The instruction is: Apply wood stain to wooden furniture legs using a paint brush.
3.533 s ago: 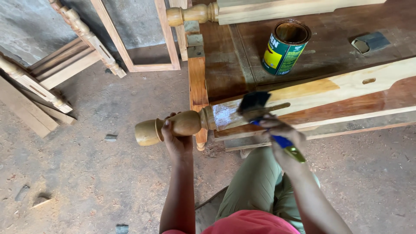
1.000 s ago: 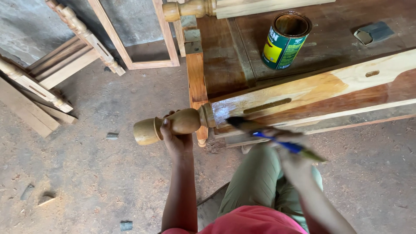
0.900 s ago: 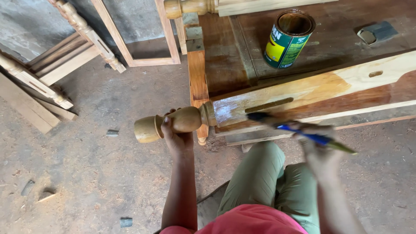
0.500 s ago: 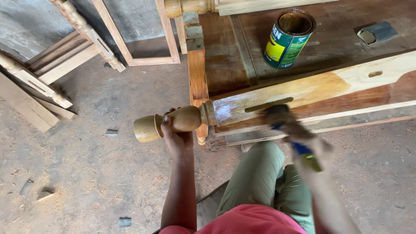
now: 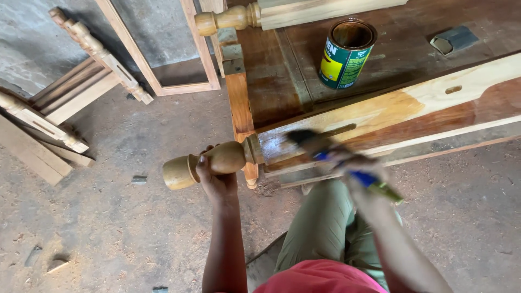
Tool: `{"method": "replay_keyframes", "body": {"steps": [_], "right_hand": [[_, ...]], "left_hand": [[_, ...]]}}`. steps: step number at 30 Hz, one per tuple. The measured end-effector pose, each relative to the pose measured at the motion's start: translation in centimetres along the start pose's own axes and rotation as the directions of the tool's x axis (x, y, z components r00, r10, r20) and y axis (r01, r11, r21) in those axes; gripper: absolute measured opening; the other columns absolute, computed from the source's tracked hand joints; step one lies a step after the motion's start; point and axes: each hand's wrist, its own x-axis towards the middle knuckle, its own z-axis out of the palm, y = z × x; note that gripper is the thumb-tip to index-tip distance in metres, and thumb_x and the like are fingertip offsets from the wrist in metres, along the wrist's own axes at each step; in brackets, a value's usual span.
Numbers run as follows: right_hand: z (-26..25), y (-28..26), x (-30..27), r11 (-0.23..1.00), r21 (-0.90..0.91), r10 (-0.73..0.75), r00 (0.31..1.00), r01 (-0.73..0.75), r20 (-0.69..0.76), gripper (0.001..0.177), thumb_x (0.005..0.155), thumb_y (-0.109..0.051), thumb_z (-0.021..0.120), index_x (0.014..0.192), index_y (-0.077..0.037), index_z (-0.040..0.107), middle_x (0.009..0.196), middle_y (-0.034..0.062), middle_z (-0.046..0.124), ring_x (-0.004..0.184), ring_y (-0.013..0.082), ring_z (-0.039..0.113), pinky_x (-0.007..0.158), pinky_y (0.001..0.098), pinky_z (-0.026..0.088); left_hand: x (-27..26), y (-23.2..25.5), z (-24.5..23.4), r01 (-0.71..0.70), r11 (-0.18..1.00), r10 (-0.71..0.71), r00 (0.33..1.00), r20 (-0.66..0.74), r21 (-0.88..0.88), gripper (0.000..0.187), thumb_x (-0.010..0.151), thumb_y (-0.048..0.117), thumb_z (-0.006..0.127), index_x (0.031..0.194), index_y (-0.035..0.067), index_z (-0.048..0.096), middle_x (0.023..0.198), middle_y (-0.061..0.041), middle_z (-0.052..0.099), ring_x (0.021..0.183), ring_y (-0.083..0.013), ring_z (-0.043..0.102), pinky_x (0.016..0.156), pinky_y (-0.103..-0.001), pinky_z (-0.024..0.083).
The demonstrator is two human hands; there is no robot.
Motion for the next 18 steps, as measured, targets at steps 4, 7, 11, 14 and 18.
{"method": "replay_keyframes", "body": {"steps": [4, 7, 11, 14, 18], "right_hand": [[-7.9, 0.6, 1.9, 0.977, -0.212, -0.019, 0.992, -0.008, -0.125, 0.017, 0.108, 0.007, 0.066, 0.113, -0.005, 0.056, 0.113, 0.0187, 0.073, 0.114, 0.0289, 0.074, 0.100, 0.0400, 0.065], [-13.0, 0.7, 1.8, 0.912, -0.410, -0.094, 0.984, 0.023, -0.154, 0.012, 0.115, 0.007, 0.068, 0.118, 0.000, 0.059, 0.112, 0.0215, 0.072, 0.116, 0.0278, 0.075, 0.105, 0.0400, 0.067], [-15.1, -0.9, 2.4, 0.923, -0.385, -0.115, 0.962, 0.011, -0.248, 0.020, 0.116, 0.006, 0.069, 0.120, -0.001, 0.050, 0.119, 0.0181, 0.070, 0.121, 0.0245, 0.073, 0.107, 0.0350, 0.063], [-14.6, 0.3, 1.6, 0.823, -0.568, -0.157, 0.961, 0.001, -0.226, 0.021, 0.113, 0.007, 0.067, 0.123, -0.001, 0.050, 0.120, 0.0195, 0.070, 0.116, 0.0263, 0.073, 0.100, 0.0347, 0.064], [-6.5, 1.8, 1.9, 0.926, -0.341, -0.203, 0.976, 0.164, -0.081, 0.026, 0.106, 0.015, 0.056, 0.122, -0.004, 0.052, 0.125, 0.0249, 0.066, 0.120, 0.0312, 0.071, 0.103, 0.0418, 0.065]], "left_hand": [[0.1, 0.0, -0.2, -0.010, 1.000, 0.010, 1.000, 0.018, 0.007, 0.055, 0.083, 0.036, 0.080, 0.123, 0.004, 0.063, 0.119, -0.011, 0.067, 0.120, -0.0271, 0.063, 0.109, -0.049, 0.051], [0.1, 0.0, -0.3, 0.013, 1.000, -0.014, 1.000, -0.013, -0.019, 0.055, 0.081, 0.036, 0.082, 0.123, 0.005, 0.063, 0.120, -0.009, 0.067, 0.120, -0.0260, 0.063, 0.110, -0.048, 0.051], [0.2, 0.0, -0.1, -0.016, 1.000, 0.016, 1.000, -0.007, -0.016, 0.055, 0.080, 0.035, 0.082, 0.122, 0.006, 0.062, 0.118, -0.009, 0.067, 0.119, -0.0254, 0.063, 0.110, -0.049, 0.051], [0.2, -0.2, -0.2, -0.018, 1.000, 0.018, 1.000, 0.004, -0.002, 0.057, 0.078, 0.036, 0.083, 0.123, 0.006, 0.062, 0.117, -0.009, 0.067, 0.118, -0.0257, 0.064, 0.110, -0.048, 0.051], [0.2, 0.0, 0.1, -0.028, 1.000, 0.028, 1.000, 0.001, 0.008, 0.060, 0.077, 0.036, 0.085, 0.123, 0.004, 0.062, 0.116, -0.010, 0.066, 0.117, -0.0266, 0.063, 0.109, -0.048, 0.052]]}}
